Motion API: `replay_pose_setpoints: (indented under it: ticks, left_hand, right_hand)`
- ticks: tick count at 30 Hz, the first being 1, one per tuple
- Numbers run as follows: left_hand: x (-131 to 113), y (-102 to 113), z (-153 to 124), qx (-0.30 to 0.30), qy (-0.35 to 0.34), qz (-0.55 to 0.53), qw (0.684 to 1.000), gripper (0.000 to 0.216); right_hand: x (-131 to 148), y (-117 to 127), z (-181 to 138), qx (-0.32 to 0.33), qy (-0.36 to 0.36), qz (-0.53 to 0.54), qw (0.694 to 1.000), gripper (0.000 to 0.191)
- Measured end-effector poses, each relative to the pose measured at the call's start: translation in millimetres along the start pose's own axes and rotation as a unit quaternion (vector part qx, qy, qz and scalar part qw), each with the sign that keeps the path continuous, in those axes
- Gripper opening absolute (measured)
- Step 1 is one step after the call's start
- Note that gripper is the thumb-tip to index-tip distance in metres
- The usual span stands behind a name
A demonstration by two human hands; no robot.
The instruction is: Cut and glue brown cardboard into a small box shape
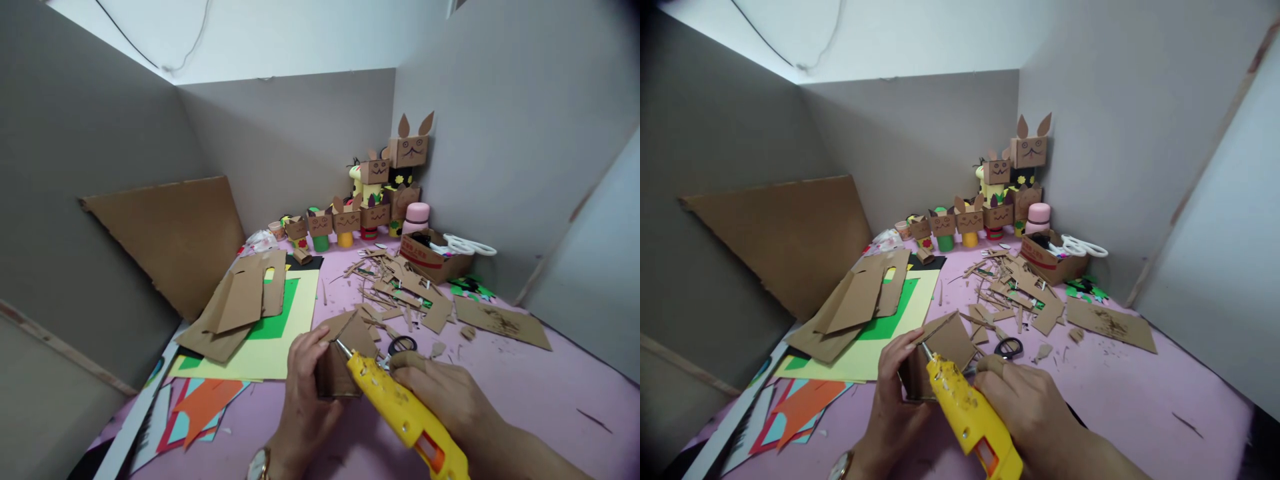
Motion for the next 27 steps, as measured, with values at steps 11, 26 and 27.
replay_pose_setpoints:
  ticks: [11,26,27]
  left_hand:
    - [-3.8,4.0,1.2,-0.006,-0.031,0.040,0.999,0.063]
    - [0.0,2.5,-4.6,-0.013,-0.032,0.063,0.997,0.061]
    - [0.1,2.4,-4.5,-0.015,-0.032,0.063,0.997,0.061]
  right_hand:
    - [0.0,4.7,2.4,0.013,-0.019,0.024,0.999,0.018]
    - [-9.5,0.6,-4.9,0.089,-0.030,0.058,0.994,0.009]
    - [-9.9,-1.0,-5.3,0.100,-0.025,0.062,0.993,0.010]
Point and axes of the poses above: each hand's wrist, its own z-axis towards the middle knuckle, its own y-axis out of the back of the hand, x = y × z, the point moved 7 cm from there along z, towards the middle knuckle, and after that the axes turned 3 degrees about x, right-handed, at the moved point
